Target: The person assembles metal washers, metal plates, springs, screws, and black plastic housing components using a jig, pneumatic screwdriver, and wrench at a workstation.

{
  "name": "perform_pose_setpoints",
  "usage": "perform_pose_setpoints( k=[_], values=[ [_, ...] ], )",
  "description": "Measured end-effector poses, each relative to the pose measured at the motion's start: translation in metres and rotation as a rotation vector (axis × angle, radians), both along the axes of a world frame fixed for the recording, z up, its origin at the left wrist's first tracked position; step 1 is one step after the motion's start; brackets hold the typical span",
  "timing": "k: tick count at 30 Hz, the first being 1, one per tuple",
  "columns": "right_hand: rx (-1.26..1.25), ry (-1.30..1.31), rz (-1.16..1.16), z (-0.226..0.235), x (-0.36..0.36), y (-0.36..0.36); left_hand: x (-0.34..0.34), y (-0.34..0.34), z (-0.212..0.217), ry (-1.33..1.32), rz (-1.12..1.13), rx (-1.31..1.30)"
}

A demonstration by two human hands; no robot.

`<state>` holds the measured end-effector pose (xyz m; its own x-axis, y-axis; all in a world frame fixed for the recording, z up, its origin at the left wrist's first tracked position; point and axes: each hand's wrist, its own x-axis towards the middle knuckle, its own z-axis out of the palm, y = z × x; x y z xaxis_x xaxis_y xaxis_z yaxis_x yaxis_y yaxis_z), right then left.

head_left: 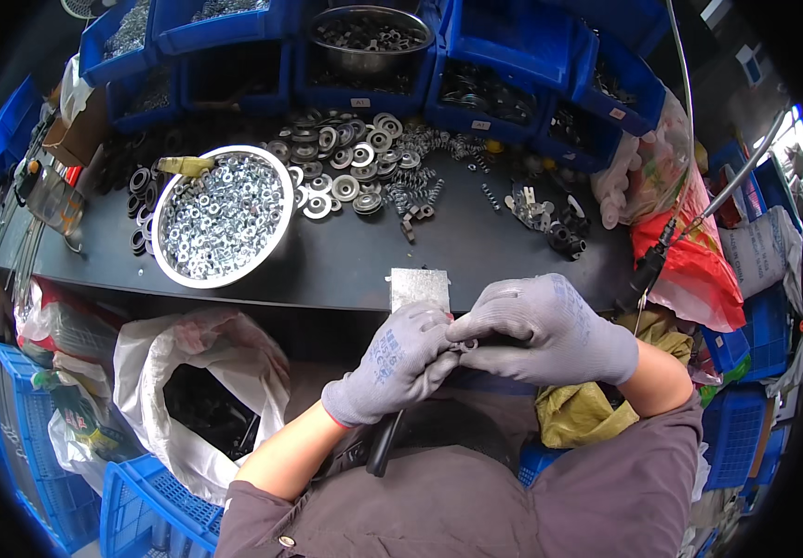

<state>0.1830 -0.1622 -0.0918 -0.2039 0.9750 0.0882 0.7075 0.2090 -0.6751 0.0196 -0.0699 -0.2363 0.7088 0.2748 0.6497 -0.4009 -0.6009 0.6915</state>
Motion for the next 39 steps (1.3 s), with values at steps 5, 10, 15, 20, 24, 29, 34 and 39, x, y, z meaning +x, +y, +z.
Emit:
perform_pose_setpoints(
  k=[5,10,15,20,24,29,34,39],
  values=[
    [-0.088,0.081,0.177,0.007,0.01,0.008,0.001,-0.001,0.008,0.015,0.003,-0.022],
    [-0.114,0.172,0.196,0.0,0.017,0.01,0.001,0.0,0.008,0.02,-0.013,-0.017],
    [-0.106,0.141,0.184,0.001,0.014,0.011,0.0,0.0,0.007,0.035,-0.002,-0.001],
    [-0.07,0.04,0.166,0.003,0.011,0.01,-0.001,0.002,0.007,0.036,-0.016,0.004],
    [-0.07,0.057,0.186,0.005,0.011,0.013,0.001,0.001,0.002,0.071,-0.023,0.009],
    [0.021,-0.115,0.322,0.013,0.014,0.017,0.001,0.002,0.003,0.016,-0.015,0.038],
    [-0.002,-0.105,0.322,0.01,0.017,0.022,0.001,0.001,0.006,-0.001,-0.009,0.033],
    [-0.055,0.009,0.274,0.007,0.017,0.021,0.001,-0.001,0.01,0.015,0.002,-0.009]
  ],
)
